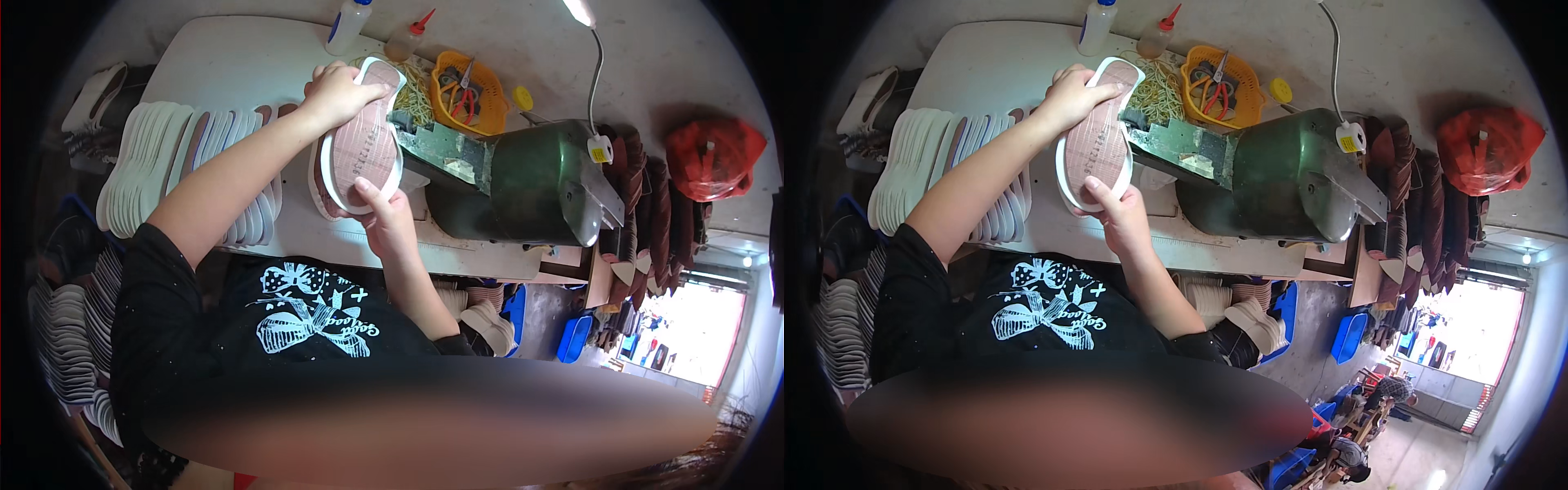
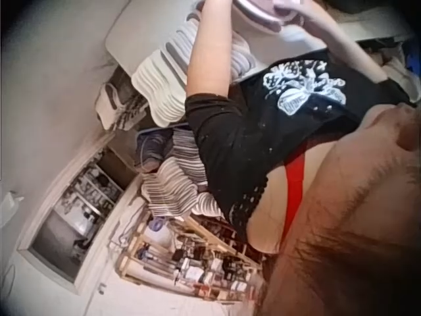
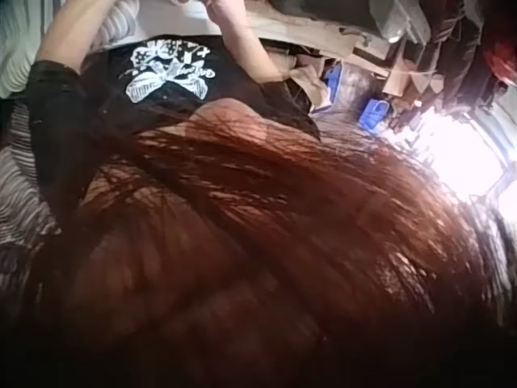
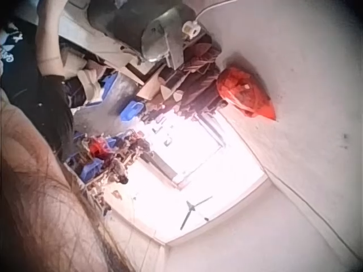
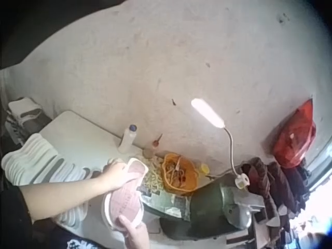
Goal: The recorder is seen manually attaching insoles to the inner part of shoe uppers at a workstation.
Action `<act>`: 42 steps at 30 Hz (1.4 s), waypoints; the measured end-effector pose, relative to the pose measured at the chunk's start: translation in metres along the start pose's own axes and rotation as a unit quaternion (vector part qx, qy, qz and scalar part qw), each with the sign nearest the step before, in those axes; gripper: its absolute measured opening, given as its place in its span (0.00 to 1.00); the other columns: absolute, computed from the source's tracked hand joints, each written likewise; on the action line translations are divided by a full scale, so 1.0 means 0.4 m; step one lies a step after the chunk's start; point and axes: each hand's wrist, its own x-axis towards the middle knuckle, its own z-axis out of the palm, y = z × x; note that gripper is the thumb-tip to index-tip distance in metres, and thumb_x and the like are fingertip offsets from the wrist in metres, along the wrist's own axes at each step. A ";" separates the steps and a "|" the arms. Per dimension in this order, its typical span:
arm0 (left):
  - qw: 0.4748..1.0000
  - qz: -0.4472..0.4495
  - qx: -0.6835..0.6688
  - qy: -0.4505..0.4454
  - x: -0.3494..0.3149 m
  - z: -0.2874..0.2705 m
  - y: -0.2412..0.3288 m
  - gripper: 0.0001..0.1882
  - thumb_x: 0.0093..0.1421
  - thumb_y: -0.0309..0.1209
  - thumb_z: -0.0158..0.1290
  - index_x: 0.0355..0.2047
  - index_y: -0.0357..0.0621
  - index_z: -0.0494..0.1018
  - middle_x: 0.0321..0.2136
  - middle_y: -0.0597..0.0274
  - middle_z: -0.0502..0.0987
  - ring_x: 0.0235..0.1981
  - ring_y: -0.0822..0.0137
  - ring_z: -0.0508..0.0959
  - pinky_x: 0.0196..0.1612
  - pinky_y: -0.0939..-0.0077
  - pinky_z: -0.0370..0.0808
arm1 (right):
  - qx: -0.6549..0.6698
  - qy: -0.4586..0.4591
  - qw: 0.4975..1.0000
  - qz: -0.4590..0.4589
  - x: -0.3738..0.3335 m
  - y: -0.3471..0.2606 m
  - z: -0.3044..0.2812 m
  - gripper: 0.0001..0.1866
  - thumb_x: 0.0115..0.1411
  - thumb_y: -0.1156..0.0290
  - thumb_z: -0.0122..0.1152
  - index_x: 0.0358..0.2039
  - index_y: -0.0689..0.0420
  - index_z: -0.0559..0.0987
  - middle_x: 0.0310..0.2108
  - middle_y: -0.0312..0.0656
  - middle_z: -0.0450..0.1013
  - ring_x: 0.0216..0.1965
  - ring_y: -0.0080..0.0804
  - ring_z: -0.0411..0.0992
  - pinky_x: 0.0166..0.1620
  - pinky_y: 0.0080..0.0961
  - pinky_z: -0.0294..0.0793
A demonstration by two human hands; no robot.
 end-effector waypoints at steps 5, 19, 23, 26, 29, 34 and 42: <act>1.000 -0.004 -0.007 -0.026 0.038 -0.013 -0.016 0.34 0.44 0.57 0.55 0.40 0.37 0.76 0.46 0.46 0.71 0.53 0.50 0.64 0.53 0.58 0.61 | -0.001 -0.017 1.000 0.009 0.024 0.017 0.031 0.15 0.59 0.65 0.56 0.37 0.66 0.74 0.28 0.46 0.76 0.26 0.30 0.76 0.28 0.21 0.76; 0.861 0.159 0.064 -0.479 0.137 -0.140 0.062 0.22 0.46 0.47 0.63 0.28 0.41 0.72 0.23 0.66 0.73 0.25 0.73 0.73 0.30 0.76 0.70 | 0.070 0.036 0.997 -0.009 0.088 -0.025 0.077 0.16 0.63 0.62 0.51 0.37 0.65 0.74 0.27 0.45 0.75 0.23 0.27 0.75 0.26 0.19 0.76; 0.855 0.168 0.078 -0.484 0.145 -0.147 0.057 0.21 0.48 0.47 0.61 0.26 0.41 0.71 0.21 0.67 0.73 0.23 0.74 0.70 0.26 0.77 0.67 | 0.072 0.043 0.996 -0.011 0.082 -0.033 0.082 0.17 0.62 0.63 0.52 0.40 0.67 0.73 0.31 0.47 0.75 0.28 0.30 0.76 0.31 0.23 0.79; 0.854 0.129 0.023 -0.503 0.149 -0.143 0.030 0.20 0.49 0.47 0.60 0.26 0.41 0.71 0.21 0.68 0.72 0.23 0.75 0.70 0.26 0.77 0.66 | 0.073 0.032 0.997 -0.015 0.082 -0.026 0.068 0.16 0.62 0.64 0.53 0.41 0.67 0.73 0.33 0.47 0.75 0.31 0.32 0.77 0.33 0.23 0.79; 0.860 0.126 0.031 -0.493 0.140 -0.150 0.025 0.19 0.51 0.45 0.59 0.27 0.41 0.71 0.21 0.68 0.72 0.24 0.76 0.69 0.27 0.78 0.66 | 0.039 0.036 0.998 -0.028 0.087 -0.020 0.064 0.19 0.61 0.61 0.54 0.43 0.65 0.71 0.35 0.48 0.75 0.32 0.34 0.77 0.34 0.25 0.79; 0.872 0.122 0.018 -0.473 0.112 -0.167 0.021 0.18 0.53 0.44 0.57 0.28 0.41 0.70 0.22 0.68 0.72 0.24 0.77 0.68 0.27 0.79 0.65 | 0.045 0.032 0.998 -0.037 0.092 -0.020 0.064 0.19 0.62 0.60 0.52 0.41 0.66 0.73 0.34 0.48 0.75 0.31 0.32 0.77 0.33 0.23 0.79; 0.896 0.111 0.021 -0.429 0.074 -0.186 0.006 0.19 0.54 0.45 0.57 0.28 0.40 0.72 0.20 0.69 0.71 0.24 0.77 0.67 0.27 0.78 0.65 | 0.043 0.039 0.998 -0.032 0.098 -0.025 0.060 0.20 0.64 0.58 0.49 0.37 0.66 0.75 0.31 0.46 0.76 0.28 0.29 0.77 0.31 0.21 0.79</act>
